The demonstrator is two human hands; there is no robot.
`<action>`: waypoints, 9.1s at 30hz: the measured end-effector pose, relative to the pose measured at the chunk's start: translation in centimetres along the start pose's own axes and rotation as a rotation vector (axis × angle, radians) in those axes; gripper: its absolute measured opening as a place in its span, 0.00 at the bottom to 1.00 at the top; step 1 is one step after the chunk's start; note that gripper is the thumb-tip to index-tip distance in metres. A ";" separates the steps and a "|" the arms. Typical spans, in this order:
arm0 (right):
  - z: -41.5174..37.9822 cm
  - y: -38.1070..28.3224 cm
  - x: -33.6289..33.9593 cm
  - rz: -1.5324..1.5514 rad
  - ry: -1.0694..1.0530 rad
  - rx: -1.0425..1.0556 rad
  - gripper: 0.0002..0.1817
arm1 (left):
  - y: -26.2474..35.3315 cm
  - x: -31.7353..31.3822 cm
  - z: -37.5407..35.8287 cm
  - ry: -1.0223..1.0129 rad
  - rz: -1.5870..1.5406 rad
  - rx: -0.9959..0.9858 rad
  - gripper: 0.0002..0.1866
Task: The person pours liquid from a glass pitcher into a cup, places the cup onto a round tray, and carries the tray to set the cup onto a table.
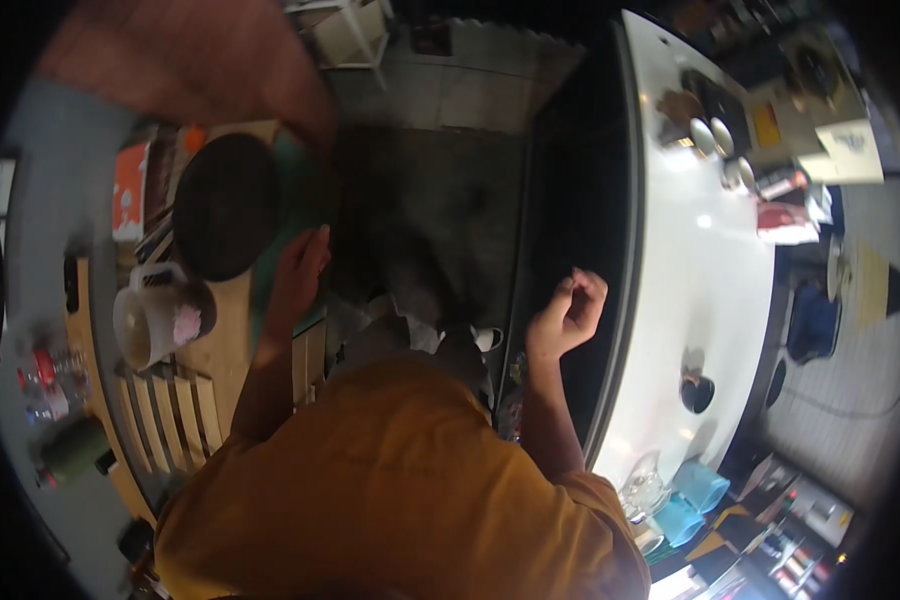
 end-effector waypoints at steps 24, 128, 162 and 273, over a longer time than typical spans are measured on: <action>-27.6 15.2 -46.6 -0.262 -1.403 -1.149 0.42 | -6.0 19.3 -18.4 0.943 -0.296 0.205 0.18; 2.0 3.8 33.7 -0.591 1.158 -0.646 0.22 | 6.9 -49.9 8.1 -1.120 0.090 -0.047 0.36; 4.2 4.2 34.2 0.174 1.120 -0.558 0.22 | 7.9 -46.2 6.9 -1.185 0.166 -0.017 0.11; 42.9 19.6 -30.4 0.257 -0.015 -0.623 0.12 | 26.0 -6.3 49.7 0.164 0.154 -0.230 0.23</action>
Point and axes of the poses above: each hand's wrist, its own z-axis towards the middle knuckle, its own x-axis out of the back of the hand, y = z × x, the point moved 7 cm from there along z, towards the middle knuckle, and after that the axes turned 6 degrees about z, right-handed, at the moved point
